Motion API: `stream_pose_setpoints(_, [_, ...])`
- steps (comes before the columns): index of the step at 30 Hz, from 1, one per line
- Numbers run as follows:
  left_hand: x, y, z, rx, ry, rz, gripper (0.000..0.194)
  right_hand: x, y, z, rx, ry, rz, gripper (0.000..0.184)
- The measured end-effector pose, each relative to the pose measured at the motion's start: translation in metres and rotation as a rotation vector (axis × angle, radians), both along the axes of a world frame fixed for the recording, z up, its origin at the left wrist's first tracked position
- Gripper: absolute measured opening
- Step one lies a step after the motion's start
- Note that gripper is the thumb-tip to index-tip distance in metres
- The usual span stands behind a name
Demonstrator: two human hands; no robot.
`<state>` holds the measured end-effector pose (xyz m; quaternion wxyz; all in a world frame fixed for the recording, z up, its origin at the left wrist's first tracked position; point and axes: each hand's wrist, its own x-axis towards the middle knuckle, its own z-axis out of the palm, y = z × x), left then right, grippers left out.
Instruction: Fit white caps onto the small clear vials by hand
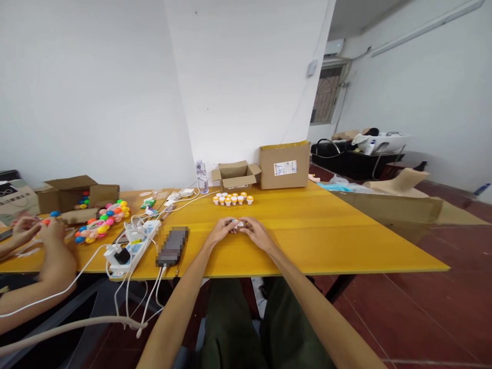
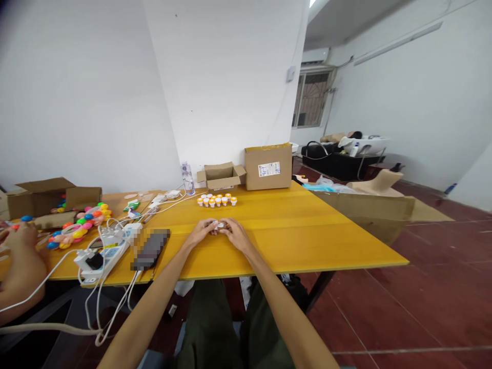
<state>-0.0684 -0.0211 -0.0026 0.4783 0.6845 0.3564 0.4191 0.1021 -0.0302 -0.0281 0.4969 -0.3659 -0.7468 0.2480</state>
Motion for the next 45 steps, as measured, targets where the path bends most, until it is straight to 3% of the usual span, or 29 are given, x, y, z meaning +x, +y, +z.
stream_pose_setpoints(19, [0.0005, 0.0000, 0.0013, -0.002, -0.004, -0.001, 0.043, -0.0008, -0.0057, 0.0058, -0.009, 0.011, -0.013, 0.012])
stream_pose_setpoints(45, [0.0011, -0.0011, 0.0009, 0.002, -0.025, 0.003, 0.041, 0.0002, -0.0027, 0.0007, -0.014, -0.036, -0.042, 0.019])
